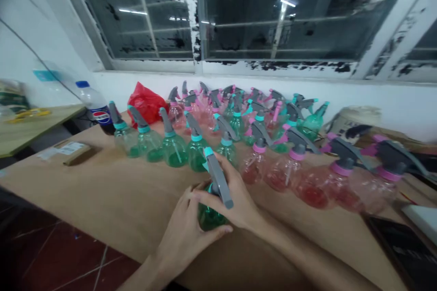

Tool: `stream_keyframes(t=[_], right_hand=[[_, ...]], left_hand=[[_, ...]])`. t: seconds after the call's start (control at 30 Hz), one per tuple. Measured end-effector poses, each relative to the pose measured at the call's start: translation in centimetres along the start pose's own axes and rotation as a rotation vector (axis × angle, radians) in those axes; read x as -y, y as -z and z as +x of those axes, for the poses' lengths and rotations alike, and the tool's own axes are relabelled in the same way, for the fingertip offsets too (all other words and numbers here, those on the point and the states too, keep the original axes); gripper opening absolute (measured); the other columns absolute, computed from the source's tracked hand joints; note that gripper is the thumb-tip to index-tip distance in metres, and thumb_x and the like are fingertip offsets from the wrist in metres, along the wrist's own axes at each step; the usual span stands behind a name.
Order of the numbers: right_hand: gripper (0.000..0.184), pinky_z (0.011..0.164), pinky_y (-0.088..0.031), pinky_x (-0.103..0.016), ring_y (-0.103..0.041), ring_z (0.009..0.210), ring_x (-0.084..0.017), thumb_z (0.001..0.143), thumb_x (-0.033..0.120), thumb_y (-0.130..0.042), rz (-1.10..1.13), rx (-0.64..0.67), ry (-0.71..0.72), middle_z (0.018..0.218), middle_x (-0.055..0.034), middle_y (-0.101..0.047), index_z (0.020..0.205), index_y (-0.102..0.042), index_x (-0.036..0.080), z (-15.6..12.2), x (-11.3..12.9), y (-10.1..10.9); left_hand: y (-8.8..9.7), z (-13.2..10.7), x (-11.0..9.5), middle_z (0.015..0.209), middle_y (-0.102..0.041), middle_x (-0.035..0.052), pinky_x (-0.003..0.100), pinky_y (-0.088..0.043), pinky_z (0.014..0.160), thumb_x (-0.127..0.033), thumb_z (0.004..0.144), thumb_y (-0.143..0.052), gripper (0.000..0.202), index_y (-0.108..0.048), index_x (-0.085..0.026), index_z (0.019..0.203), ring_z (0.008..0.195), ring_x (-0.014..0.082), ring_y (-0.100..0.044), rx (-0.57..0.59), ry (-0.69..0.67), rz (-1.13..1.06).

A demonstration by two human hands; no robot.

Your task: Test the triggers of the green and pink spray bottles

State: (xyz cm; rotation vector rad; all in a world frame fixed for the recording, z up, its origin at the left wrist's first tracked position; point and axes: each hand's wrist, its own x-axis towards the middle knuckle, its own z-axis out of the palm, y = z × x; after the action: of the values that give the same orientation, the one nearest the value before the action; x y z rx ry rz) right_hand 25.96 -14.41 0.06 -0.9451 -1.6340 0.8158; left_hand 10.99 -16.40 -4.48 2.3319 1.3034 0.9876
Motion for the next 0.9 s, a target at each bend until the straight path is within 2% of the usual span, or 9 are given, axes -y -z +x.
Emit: stream_keyframes(t=[0.07,0.17,0.3,0.43,0.6,0.7,0.77,0.9], right_hand=[[0.050,0.080,-0.055,-0.041,-0.065,0.092,-0.023,0.077,0.037,-0.069,0.014,-0.052,-0.003,0.118,-0.0088,-0.063,0.123,-0.054,0.025,-0.1,0.4,0.4],[0.038,0.081,-0.054,-0.039,-0.065,0.090,-0.021,0.079,0.034,-0.068,0.000,-0.101,0.003,0.114,-0.0060,-0.066,0.115,-0.060,0.026,-0.1,0.6,0.8],[0.028,0.083,-0.052,-0.039,-0.064,0.094,-0.021,0.082,0.027,-0.064,-0.029,-0.074,0.048,0.104,-0.0034,-0.069,0.110,-0.063,0.026,0.0,0.3,1.3],[0.031,0.082,-0.051,-0.039,-0.065,0.082,-0.018,0.083,0.024,-0.060,-0.059,-0.007,0.075,0.101,-0.0027,-0.069,0.114,-0.062,0.027,0.1,-0.2,1.9],[0.038,0.091,-0.049,-0.040,-0.063,0.100,-0.021,0.083,0.020,-0.055,-0.077,0.060,0.112,0.111,-0.0025,-0.067,0.118,-0.062,0.032,0.3,-0.3,2.5],[0.040,0.076,-0.053,-0.036,-0.064,0.078,-0.019,0.082,0.022,-0.053,-0.091,0.115,0.087,0.093,-0.0013,-0.068,0.120,-0.062,0.033,0.5,0.0,2.9],[0.040,0.066,-0.052,-0.033,-0.060,0.064,-0.017,0.082,0.024,-0.051,-0.084,0.138,0.063,0.082,0.0001,-0.066,0.119,-0.062,0.032,0.6,0.1,3.1],[0.039,0.060,-0.050,-0.030,-0.054,0.056,-0.015,0.080,0.025,-0.052,-0.067,0.158,0.036,0.077,0.0018,-0.065,0.117,-0.064,0.032,0.7,-0.1,3.2]], left_hand=[[-1.3,0.1,-0.5,0.117,-0.056,0.0153,0.061,-0.049,0.088,-0.059,0.068,-0.075,0.086,-0.036,-0.022,0.135,0.108,0.0391,-0.057,-0.009,-0.003,0.028],[-2.4,0.0,-1.1,0.114,-0.056,0.0161,0.062,-0.050,0.085,-0.066,0.068,-0.071,0.088,-0.036,-0.021,0.135,0.104,0.0402,-0.058,-0.012,0.018,0.040],[-2.3,-0.4,-1.0,0.117,-0.056,0.0168,0.060,-0.050,0.086,-0.068,0.069,-0.069,0.090,-0.035,-0.022,0.138,0.105,0.0388,-0.058,0.027,0.026,-0.019],[-1.1,-1.0,-0.2,0.132,-0.050,0.0176,0.057,-0.048,0.095,-0.061,0.078,-0.065,0.087,-0.021,-0.026,0.146,0.121,0.0366,-0.051,0.114,-0.019,-0.081],[0.3,-1.2,1.1,0.141,-0.047,0.0148,0.056,-0.047,0.100,-0.049,0.086,-0.061,0.075,-0.021,-0.029,0.147,0.129,0.0346,-0.047,0.203,-0.046,-0.037],[0.8,-1.2,2.0,0.143,-0.047,0.0128,0.054,-0.045,0.102,-0.046,0.085,-0.063,0.078,-0.020,-0.032,0.148,0.131,0.0335,-0.046,0.210,-0.068,0.020],[0.8,-1.1,2.9,0.147,-0.043,0.0125,0.055,-0.042,0.104,-0.047,0.085,-0.062,0.080,-0.018,-0.031,0.149,0.133,0.0335,-0.044,0.207,-0.095,0.088],[0.3,-1.3,4.3,0.152,-0.036,0.0153,0.058,-0.038,0.107,-0.049,0.087,-0.059,0.076,-0.021,-0.025,0.149,0.139,0.0348,-0.034,0.227,-0.159,0.252]])
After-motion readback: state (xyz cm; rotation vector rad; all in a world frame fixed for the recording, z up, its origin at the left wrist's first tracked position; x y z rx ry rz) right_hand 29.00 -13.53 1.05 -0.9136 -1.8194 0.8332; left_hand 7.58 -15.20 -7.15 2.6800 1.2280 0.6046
